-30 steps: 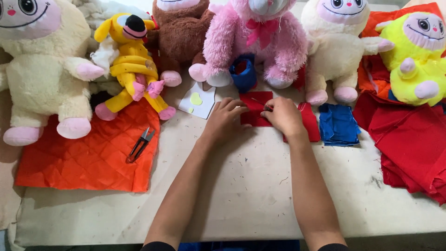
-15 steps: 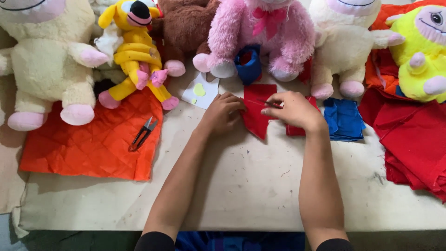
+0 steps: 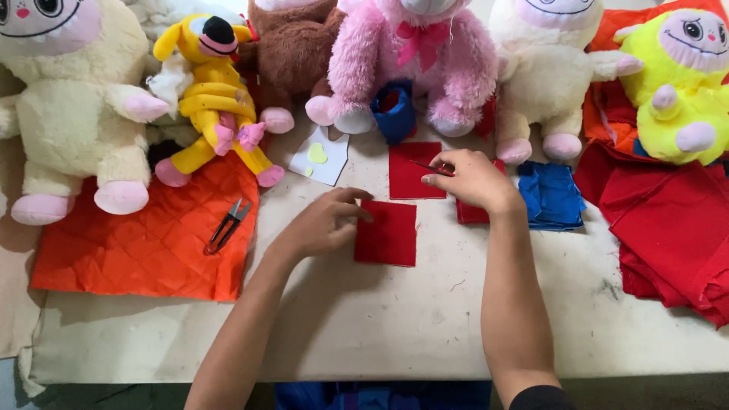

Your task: Tracing templates onto material and trimming fabric pieces using scissors to create components for plush toys.

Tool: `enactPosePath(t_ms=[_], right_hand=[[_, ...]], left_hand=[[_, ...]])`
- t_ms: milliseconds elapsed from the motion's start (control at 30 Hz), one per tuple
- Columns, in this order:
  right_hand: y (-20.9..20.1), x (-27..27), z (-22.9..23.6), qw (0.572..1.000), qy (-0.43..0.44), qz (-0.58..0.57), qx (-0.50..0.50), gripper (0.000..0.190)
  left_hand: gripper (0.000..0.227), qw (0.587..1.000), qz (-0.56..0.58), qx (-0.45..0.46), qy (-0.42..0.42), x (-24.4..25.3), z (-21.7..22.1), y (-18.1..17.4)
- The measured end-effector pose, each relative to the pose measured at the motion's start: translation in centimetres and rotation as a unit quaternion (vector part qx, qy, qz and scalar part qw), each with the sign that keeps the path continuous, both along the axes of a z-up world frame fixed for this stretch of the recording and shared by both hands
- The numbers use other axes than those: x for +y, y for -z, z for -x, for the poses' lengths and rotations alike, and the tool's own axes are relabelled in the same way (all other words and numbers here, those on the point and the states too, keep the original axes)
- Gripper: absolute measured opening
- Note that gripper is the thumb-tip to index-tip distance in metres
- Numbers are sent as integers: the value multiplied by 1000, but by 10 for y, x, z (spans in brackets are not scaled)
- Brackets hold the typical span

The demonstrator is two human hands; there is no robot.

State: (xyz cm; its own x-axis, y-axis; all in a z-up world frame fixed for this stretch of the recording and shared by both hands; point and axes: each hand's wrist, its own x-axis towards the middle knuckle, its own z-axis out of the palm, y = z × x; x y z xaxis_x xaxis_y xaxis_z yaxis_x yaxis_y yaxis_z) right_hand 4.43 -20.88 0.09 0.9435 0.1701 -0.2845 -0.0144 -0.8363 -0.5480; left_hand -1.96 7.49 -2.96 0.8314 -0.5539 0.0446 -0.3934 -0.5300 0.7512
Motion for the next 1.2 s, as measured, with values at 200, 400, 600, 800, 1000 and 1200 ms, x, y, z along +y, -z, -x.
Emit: enactPosePath(t_ms=[200, 400, 600, 800, 1000, 1200], right_hand=[[-9, 22, 9, 998, -60, 3, 6, 34], [13, 64, 16, 1000, -20, -10, -20, 30], [93, 110, -12, 992, 55, -4, -112, 25], [86, 155, -23, 989, 105, 23, -97, 51], [97, 152, -42, 991, 124, -23, -47, 60], [123, 133, -64, 954, 148, -220, -138, 51]], left_hand=[[32, 923, -127, -278, -234, 36, -76, 93], [47, 872, -278, -204, -347, 20, -88, 117], [30, 899, -144, -264, -319, 30, -86, 140], [33, 926, -25, -220, -305, 26, -88, 143], [30, 926, -45, -191, -323, 26, -89, 141], [35, 878, -156, -291, -345, 31, -95, 153]])
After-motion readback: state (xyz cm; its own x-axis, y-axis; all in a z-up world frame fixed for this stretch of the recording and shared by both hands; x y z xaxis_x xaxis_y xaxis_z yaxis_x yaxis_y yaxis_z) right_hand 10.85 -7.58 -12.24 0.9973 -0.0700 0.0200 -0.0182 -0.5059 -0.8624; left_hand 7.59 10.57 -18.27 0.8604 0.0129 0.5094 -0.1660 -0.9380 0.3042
